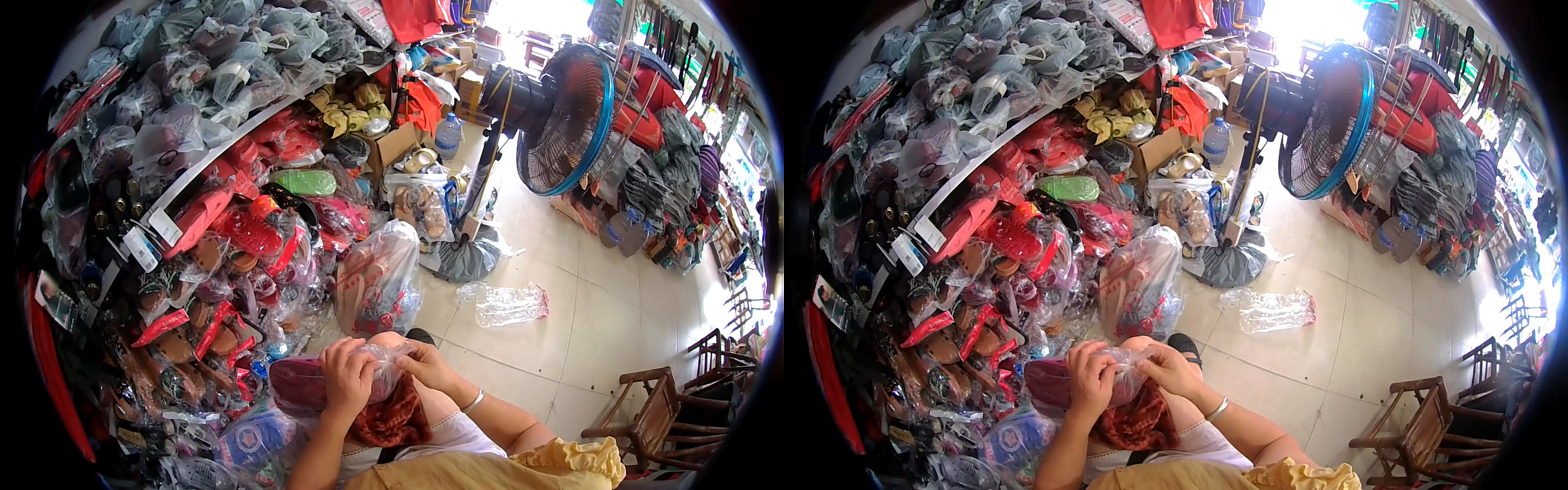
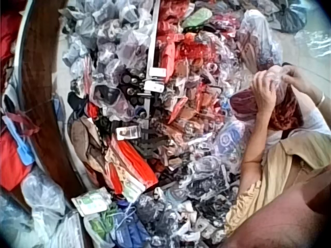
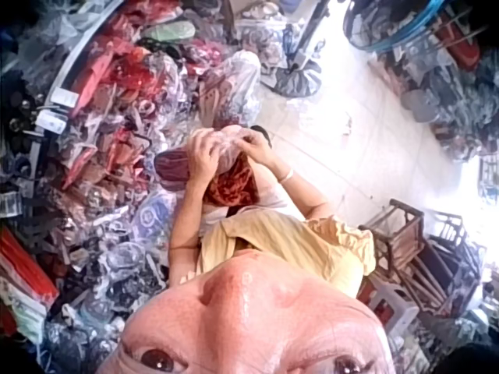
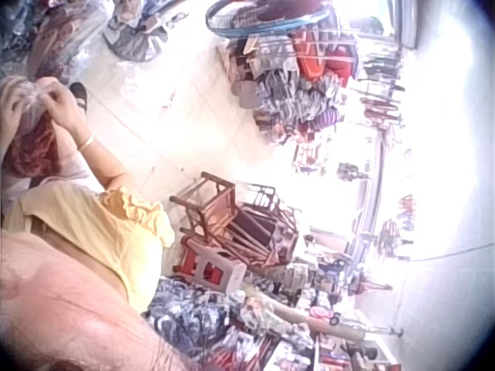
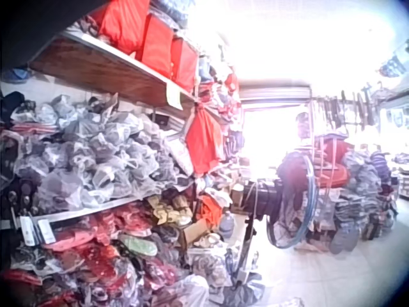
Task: The person takes red sandals out of a plastic bag, wipes them with a cloth, and then puts them back into the plastic bag, tying the bag closed.
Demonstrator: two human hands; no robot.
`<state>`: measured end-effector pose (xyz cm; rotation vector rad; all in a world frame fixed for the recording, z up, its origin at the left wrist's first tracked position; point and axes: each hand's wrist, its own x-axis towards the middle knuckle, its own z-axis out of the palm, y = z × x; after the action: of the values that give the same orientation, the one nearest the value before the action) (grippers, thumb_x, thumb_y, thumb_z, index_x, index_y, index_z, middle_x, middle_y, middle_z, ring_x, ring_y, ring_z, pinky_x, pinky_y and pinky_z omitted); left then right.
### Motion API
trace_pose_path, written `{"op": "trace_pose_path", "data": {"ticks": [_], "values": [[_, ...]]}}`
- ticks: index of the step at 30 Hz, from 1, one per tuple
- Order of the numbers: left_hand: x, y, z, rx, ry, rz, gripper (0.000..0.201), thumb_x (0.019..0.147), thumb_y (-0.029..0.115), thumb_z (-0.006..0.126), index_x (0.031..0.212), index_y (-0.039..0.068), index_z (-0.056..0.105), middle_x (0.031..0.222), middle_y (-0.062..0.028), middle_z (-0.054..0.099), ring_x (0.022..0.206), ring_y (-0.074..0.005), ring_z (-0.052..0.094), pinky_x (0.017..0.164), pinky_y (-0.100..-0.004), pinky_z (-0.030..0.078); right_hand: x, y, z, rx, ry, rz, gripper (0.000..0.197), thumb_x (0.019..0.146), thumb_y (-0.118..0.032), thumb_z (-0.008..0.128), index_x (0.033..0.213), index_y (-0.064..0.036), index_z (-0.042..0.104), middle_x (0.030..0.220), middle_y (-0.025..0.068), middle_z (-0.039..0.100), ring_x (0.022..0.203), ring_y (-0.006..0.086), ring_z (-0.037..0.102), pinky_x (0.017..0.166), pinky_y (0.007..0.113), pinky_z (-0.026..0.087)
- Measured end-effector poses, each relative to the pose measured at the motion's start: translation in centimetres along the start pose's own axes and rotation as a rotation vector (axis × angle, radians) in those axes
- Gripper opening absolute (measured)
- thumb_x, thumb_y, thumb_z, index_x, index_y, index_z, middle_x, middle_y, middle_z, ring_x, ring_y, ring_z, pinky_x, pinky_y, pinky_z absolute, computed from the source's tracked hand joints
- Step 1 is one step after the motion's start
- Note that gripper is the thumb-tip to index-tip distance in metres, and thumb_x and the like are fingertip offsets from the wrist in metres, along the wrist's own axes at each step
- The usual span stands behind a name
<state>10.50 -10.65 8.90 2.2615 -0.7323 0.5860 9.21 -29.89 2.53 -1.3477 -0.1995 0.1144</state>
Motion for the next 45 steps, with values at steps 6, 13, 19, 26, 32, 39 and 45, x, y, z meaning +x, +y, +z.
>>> {"op": "trace_pose_path", "data": {"ticks": [6,13,19,26,32,39,45], "values": [[-0.3,0.4,0.1,-0.004,0.083,-0.043,0.022,0.074,0.013,0.073,0.091,0.009,0.06,0.105,-0.0092,0.057,0.104,-0.0329,0.051,0.091,-0.0464,0.039,-0.5,0.0,-0.3,0.047,0.058,0.075,0.016,0.098,-0.015,0.056,0.106,-0.0018,0.059,0.093,-0.0022,0.06,0.082,0.0056,0.054,0.072,0.023,0.046],[-0.9,0.3,1.0,-0.044,-0.147,-0.107,0.019,0.076,0.011,0.07,0.092,0.006,0.06,0.091,-0.0102,0.06,0.091,-0.0331,0.054,0.084,-0.0425,0.041,-0.8,1.0,0.0,-0.107,0.002,0.055,0.015,0.096,-0.016,0.059,0.103,-0.0018,0.06,0.087,-0.002,0.06,0.076,0.0054,0.054,0.067,0.022,0.046],[-1.3,0.3,1.8,-0.058,-0.056,-0.197,0.01,0.085,0.012,0.063,0.088,0.006,0.055,0.086,-0.0116,0.062,0.084,-0.0346,0.057,0.082,-0.0442,0.04,-1.1,-2.9,2.1,-0.388,0.056,-0.022,0.018,0.091,-0.019,0.067,0.1,-0.0044,0.063,0.083,-0.0005,0.063,0.077,0.0073,0.058,0.067,0.023,0.049],[-0.9,0.7,0.8,-0.25,-0.052,-0.241,0.019,0.081,0.015,0.071,0.091,0.007,0.057,0.07,-0.0079,0.061,0.072,-0.0323,0.058,0.071,-0.0403,0.043,-1.1,-0.3,0.5,-0.551,0.128,-0.086,0.018,0.086,-0.012,0.067,0.103,-0.0037,0.067,0.092,0.0055,0.069,0.079,0.014,0.064,0.07,0.028,0.051],[0.4,0.8,-0.8,-0.146,-0.251,-0.186,0.021,0.072,0.018,0.08,0.083,0.009,0.064,0.062,-0.0059,0.06,0.061,-0.0284,0.059,0.065,-0.0369,0.044,-0.9,0.0,0.7,-0.502,0.224,-0.115,0.014,0.086,-0.008,0.066,0.099,-0.0019,0.067,0.085,0.0064,0.069,0.073,0.0141,0.063,0.068,0.027,0.05],[0.0,2.4,-2.1,-0.134,-0.15,-0.195,0.016,0.076,0.019,0.076,0.083,0.01,0.065,0.073,-0.007,0.066,0.072,-0.0287,0.064,0.07,-0.0406,0.045,-0.1,3.0,-0.9,0.052,0.283,0.097,0.009,0.093,-0.008,0.061,0.099,-0.0009,0.06,0.08,0.001,0.063,0.071,0.0059,0.056,0.064,0.022,0.046],[-0.4,1.5,-2.1,-0.067,-0.168,-0.122,0.017,0.075,0.015,0.076,0.085,0.009,0.064,0.074,-0.0082,0.064,0.072,-0.03,0.061,0.07,-0.0389,0.047,-0.6,-1.0,1.3,-0.331,0.263,-0.052,0.014,0.089,-0.01,0.065,0.099,-0.0021,0.059,0.083,0.0044,0.062,0.077,0.0137,0.059,0.068,0.027,0.047]]}}
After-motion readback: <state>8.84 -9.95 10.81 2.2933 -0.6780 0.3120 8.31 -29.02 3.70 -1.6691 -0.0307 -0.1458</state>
